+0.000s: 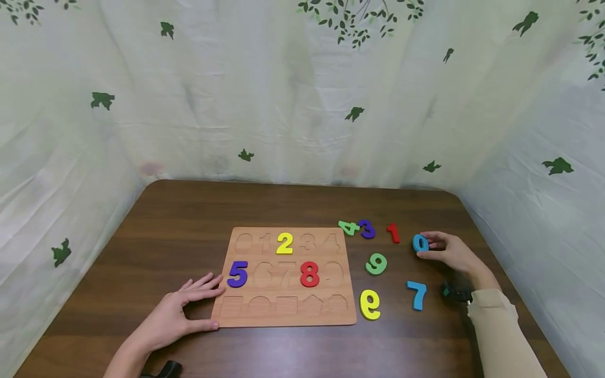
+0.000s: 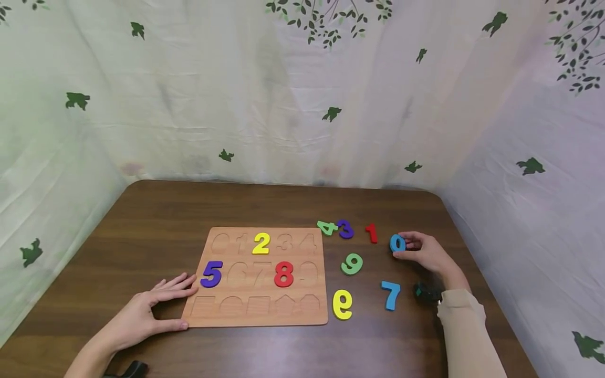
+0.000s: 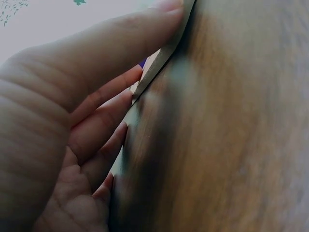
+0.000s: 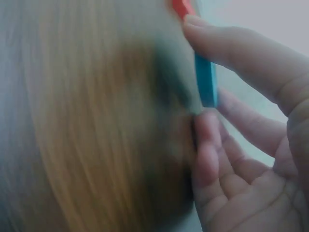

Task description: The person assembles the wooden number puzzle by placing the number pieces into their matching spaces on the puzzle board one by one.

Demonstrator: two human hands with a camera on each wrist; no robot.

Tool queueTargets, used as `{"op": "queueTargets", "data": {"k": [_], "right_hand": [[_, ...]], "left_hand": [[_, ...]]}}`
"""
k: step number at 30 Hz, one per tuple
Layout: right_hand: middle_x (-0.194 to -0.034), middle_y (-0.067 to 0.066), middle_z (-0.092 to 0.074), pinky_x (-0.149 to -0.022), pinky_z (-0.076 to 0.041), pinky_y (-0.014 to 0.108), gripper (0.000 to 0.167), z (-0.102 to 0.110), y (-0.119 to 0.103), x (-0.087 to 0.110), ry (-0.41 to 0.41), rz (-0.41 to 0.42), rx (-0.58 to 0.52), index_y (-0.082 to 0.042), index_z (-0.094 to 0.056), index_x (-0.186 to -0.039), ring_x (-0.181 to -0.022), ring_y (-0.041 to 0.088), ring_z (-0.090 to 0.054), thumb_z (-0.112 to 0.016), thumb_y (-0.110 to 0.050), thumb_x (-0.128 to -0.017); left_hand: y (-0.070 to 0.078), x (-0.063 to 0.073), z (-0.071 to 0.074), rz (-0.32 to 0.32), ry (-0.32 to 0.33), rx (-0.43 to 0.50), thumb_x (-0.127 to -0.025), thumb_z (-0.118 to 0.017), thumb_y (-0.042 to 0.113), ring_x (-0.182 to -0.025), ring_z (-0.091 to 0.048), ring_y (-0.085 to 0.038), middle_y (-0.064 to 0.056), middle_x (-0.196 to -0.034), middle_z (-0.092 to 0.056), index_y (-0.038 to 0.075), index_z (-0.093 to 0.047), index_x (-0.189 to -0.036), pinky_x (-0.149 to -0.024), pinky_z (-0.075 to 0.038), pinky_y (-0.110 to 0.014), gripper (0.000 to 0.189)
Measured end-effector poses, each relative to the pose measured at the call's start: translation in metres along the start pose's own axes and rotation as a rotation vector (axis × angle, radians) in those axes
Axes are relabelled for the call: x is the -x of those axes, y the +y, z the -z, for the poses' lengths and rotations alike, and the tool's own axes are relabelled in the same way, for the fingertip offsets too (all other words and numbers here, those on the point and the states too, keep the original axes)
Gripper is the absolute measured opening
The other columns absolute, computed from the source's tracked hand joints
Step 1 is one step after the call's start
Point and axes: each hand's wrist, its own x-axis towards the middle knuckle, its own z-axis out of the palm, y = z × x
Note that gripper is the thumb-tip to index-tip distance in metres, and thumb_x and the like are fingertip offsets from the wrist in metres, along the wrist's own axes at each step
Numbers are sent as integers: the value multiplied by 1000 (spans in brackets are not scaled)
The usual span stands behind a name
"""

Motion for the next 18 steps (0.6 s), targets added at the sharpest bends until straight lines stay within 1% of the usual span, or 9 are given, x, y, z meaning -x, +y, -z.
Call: {"op": "queueTargets", "data": {"k": [2,5,8,11,14,16,18], "right_hand": [[-144,25,-63,-96,-55,27,72,-2,-3,0,15,-5,3,0,-54,-153,-127,38,-63,-79,-39,-99],[-141,25,-65,-103,-58,43,74,-5,-10,0,51,-6,3,-1,-54,-153,-126,39,-63,-79,-44,-98],[-138,24,-66,-108,-56,56,76,-8,-21,0,84,-4,-1,-2,-54,-153,-126,40,-63,-79,-47,-98],[-138,24,-66,-109,-55,61,76,-10,-34,-1,99,9,-15,-4,-53,-154,-129,41,-62,-79,-49,-97],[-139,23,-66,-107,-56,59,76,-14,-48,-5,105,28,-33,-6,-54,-154,-130,40,-60,-79,-50,-97],[-139,22,-66,-105,-57,55,75,-17,-59,-9,102,50,-51,-7,-54,-154,-131,39,-60,-79,-48,-97],[-139,21,-67,-100,-58,46,73,-22,-69,-13,96,66,-68,-8,-55,-154,-130,38,-61,-80,-47,-97]], "left_hand": [[0,0,0,4,0,-5,-80,-93,46,-150,-27,23,-14,-156,-62,23,-74,-139,-121,-9,3,66],[0,-1,-1,12,-3,-7,-80,-92,47,-151,-27,22,-13,-157,-61,24,-74,-140,-121,-9,3,67],[0,-3,-2,20,-12,-1,-80,-92,48,-151,-28,21,-12,-158,-60,25,-73,-141,-122,-9,3,67],[0,-2,-2,30,-14,6,-80,-92,48,-151,-27,21,-11,-158,-60,25,-74,-140,-121,-9,3,67],[1,0,-1,37,-12,9,-79,-93,46,-150,-27,21,-10,-158,-60,24,-74,-139,-121,-8,3,67],[2,1,-1,38,-10,7,-79,-93,46,-150,-27,21,-10,-157,-61,25,-74,-139,-121,-8,3,66],[3,2,0,39,-9,7,-79,-94,45,-150,-28,21,-10,-157,-61,25,-74,-139,-121,-8,3,66]]}}
